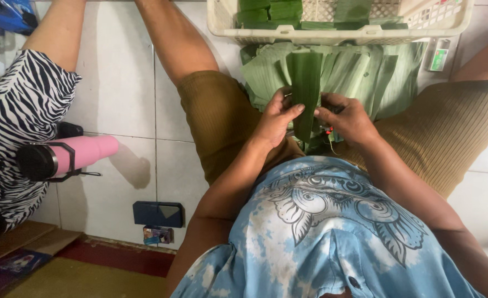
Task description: The person sits on the floor folding banana leaf pieces into small cylindrical leaf containers, pressing and creasing the leaf by hand, occasionally trimming with scissors, and placing finished leaf rolls into a plastic basket.
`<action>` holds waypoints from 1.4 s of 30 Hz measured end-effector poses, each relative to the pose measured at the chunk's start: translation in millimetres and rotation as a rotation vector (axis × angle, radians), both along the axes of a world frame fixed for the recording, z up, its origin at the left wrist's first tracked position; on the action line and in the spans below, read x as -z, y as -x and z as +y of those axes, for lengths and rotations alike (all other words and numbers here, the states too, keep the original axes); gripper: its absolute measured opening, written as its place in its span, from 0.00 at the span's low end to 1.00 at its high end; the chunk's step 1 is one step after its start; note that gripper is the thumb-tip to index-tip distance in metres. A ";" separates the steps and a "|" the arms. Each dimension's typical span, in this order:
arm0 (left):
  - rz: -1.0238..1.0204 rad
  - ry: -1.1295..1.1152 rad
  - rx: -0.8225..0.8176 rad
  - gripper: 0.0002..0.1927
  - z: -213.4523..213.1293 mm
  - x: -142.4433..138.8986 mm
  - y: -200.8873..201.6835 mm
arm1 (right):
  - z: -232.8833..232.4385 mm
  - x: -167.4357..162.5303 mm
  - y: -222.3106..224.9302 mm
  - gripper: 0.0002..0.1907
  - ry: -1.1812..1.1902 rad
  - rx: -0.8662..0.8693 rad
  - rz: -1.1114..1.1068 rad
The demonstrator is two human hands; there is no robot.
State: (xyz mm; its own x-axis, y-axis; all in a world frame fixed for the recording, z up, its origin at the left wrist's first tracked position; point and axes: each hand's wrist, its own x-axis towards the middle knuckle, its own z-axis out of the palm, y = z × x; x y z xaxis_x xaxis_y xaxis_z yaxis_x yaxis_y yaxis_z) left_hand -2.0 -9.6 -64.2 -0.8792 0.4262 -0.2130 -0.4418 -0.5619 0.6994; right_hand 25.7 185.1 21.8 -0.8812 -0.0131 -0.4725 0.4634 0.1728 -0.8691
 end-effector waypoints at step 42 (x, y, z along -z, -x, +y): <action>0.589 1.587 0.476 0.55 109.3 -33.6 56.6 | 110.6 -3.9 -19.6 0.11 0.504 0.671 0.199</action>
State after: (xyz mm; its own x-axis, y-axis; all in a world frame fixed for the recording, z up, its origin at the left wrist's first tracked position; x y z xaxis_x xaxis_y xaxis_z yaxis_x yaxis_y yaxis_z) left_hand -58.6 99.7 -30.6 -0.8569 0.3605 -0.3685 0.1401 0.8508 0.5065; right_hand 45.3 295.6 25.7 -0.8436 0.3734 -0.3860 0.1599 -0.5114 -0.8443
